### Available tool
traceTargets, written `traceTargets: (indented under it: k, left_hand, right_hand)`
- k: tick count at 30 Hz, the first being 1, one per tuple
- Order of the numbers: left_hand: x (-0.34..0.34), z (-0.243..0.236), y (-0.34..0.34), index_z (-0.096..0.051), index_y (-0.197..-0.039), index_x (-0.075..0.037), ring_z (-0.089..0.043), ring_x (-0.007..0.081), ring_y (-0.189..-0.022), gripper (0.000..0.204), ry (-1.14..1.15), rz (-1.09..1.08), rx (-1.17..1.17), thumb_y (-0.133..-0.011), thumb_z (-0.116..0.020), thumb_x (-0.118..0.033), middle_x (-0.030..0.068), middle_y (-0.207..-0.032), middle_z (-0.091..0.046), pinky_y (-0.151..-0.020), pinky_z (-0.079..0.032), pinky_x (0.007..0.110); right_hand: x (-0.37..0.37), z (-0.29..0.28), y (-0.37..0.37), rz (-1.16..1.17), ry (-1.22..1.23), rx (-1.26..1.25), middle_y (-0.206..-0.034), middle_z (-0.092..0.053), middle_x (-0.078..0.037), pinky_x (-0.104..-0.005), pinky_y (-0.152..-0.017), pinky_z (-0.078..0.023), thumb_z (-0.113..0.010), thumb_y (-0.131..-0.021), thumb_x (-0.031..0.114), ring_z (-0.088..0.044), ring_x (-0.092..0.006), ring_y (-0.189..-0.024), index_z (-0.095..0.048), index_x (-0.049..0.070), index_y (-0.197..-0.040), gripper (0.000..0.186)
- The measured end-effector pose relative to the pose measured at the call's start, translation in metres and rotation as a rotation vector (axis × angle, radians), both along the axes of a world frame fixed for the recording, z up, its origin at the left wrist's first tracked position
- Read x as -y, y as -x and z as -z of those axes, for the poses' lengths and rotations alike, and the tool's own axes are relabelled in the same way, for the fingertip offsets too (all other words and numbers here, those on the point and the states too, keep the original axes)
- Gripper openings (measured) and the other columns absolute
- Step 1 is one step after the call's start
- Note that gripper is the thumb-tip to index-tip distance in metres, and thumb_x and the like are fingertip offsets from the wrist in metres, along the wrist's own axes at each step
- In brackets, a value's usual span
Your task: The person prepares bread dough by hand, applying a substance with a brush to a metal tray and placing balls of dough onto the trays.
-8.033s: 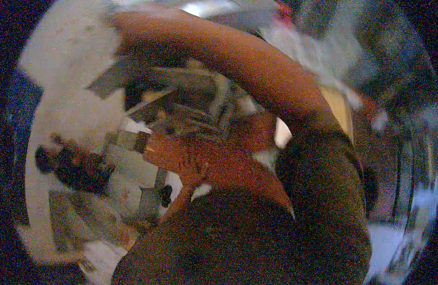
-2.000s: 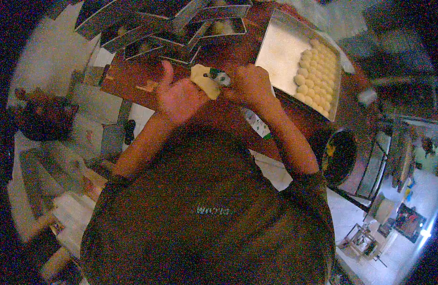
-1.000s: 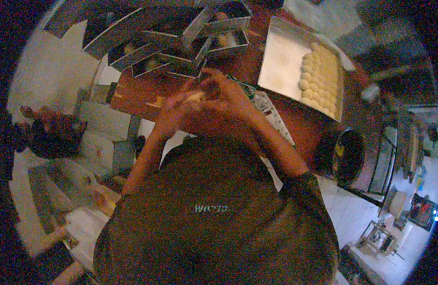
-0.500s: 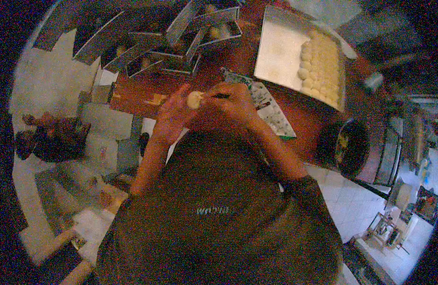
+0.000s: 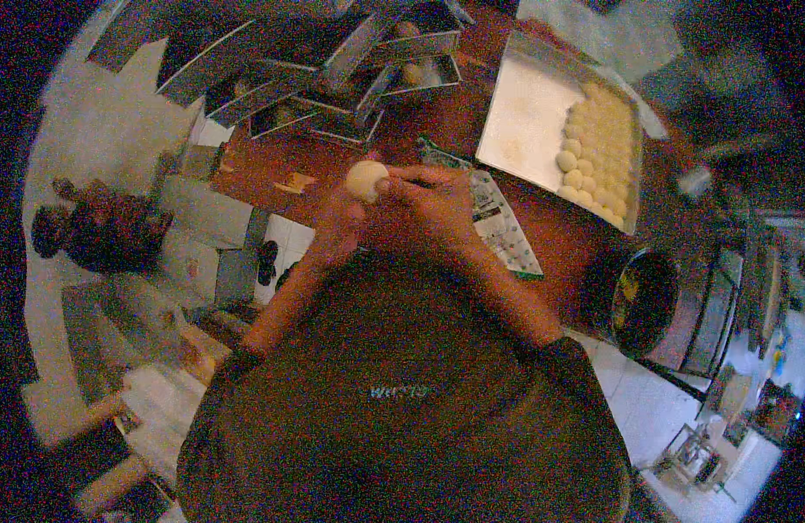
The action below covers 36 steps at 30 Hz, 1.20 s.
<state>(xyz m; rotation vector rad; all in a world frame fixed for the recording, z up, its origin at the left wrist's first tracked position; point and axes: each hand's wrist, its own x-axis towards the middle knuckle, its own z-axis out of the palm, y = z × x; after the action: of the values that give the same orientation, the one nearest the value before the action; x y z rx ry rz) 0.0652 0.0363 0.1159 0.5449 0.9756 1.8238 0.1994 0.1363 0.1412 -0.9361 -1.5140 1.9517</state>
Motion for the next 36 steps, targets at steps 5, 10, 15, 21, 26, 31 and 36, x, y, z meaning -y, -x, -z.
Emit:
traceTargets:
  k: [5,10,15,21,26,31,36]
  left_hand:
    - [0.004,0.013,0.044,-0.069,-0.103,-0.002,-0.067,0.0152,-0.086,0.038,0.151,0.153,-0.449,-0.089,-0.077,-0.036,0.007,-0.096,-0.071,-0.078,-0.055,0.033]
    - [0.015,0.095,0.054,-0.07,-0.098,-0.003,-0.071,0.0229,-0.082,0.032,0.267,-0.152,-1.079,-0.083,-0.08,-0.029,0.0118,-0.094,-0.073,-0.073,-0.056,0.038]
    - [0.035,0.073,0.107,-0.07,-0.104,-0.007,-0.071,0.0304,-0.09,0.027,0.225,-0.191,-1.547,-0.083,-0.077,-0.023,0.0127,-0.097,-0.074,-0.087,-0.055,0.043]
    - [0.041,0.134,0.172,-0.069,-0.113,-0.007,-0.07,0.0336,-0.082,0.034,0.463,-0.31,-1.432,-0.092,-0.069,-0.034,0.0123,-0.089,-0.073,-0.083,-0.054,0.046]
    - [0.029,0.129,0.157,-0.069,-0.115,-0.007,-0.069,0.0343,-0.072,0.041,0.57,-0.457,-1.596,-0.095,-0.064,-0.043,0.0148,-0.086,-0.073,-0.068,-0.053,0.048]
    - [0.026,0.116,0.153,-0.068,-0.12,-0.007,-0.068,0.0411,-0.079,0.044,0.767,-0.284,-1.453,-0.098,-0.059,-0.043,0.0181,-0.095,-0.073,-0.074,-0.052,0.052]
    - [0.026,0.124,0.154,-0.061,-0.131,-0.003,-0.063,0.0452,-0.103,0.049,0.481,-0.526,-1.59,-0.101,-0.055,-0.042,0.0243,-0.115,-0.068,-0.091,-0.047,0.053]
  right_hand:
    - [0.013,-0.034,-0.002,-0.439,-0.907,0.271,-0.114,-0.072,-0.018,-0.0398,-0.092,-0.055,-0.073,-0.086,0.014,-0.07,-0.0321,-0.105,-0.075,0.007,-0.111,0.026]
    - [0.026,-0.014,0.026,-0.185,-1.119,0.097,-0.121,-0.066,-0.021,-0.0443,-0.096,-0.051,-0.076,-0.082,0.02,-0.062,-0.038,-0.114,-0.068,0.006,-0.119,0.04]
    - [0.004,0.078,0.022,-0.467,-1.37,0.382,-0.108,-0.066,-0.022,-0.047,-0.091,-0.051,-0.072,-0.086,0.027,-0.062,-0.04,-0.103,-0.067,0.001,-0.108,0.034]
    - [-0.012,0.099,0.073,-0.399,-1.369,0.651,-0.102,-0.066,-0.021,-0.0514,-0.09,-0.049,-0.059,-0.094,0.033,-0.063,-0.0375,-0.099,-0.067,0.002,-0.092,0.033]
    - [-0.002,0.107,0.046,-0.708,-1.322,0.758,-0.105,-0.066,-0.021,-0.0496,-0.093,-0.049,-0.057,-0.095,0.032,-0.063,-0.0361,-0.101,-0.066,-0.002,-0.1,0.035]
    - [-0.041,0.151,0.06,-0.326,-1.511,0.617,-0.107,-0.065,-0.02,-0.0502,-0.099,-0.046,-0.057,-0.095,0.027,-0.062,-0.036,-0.102,-0.064,-0.003,-0.103,0.032]
    - [-0.021,0.143,0.059,-0.448,-1.455,0.662,-0.107,-0.066,-0.019,-0.0508,-0.099,-0.046,-0.057,-0.094,0.028,-0.061,-0.036,-0.103,-0.066,0.0,-0.105,0.031]
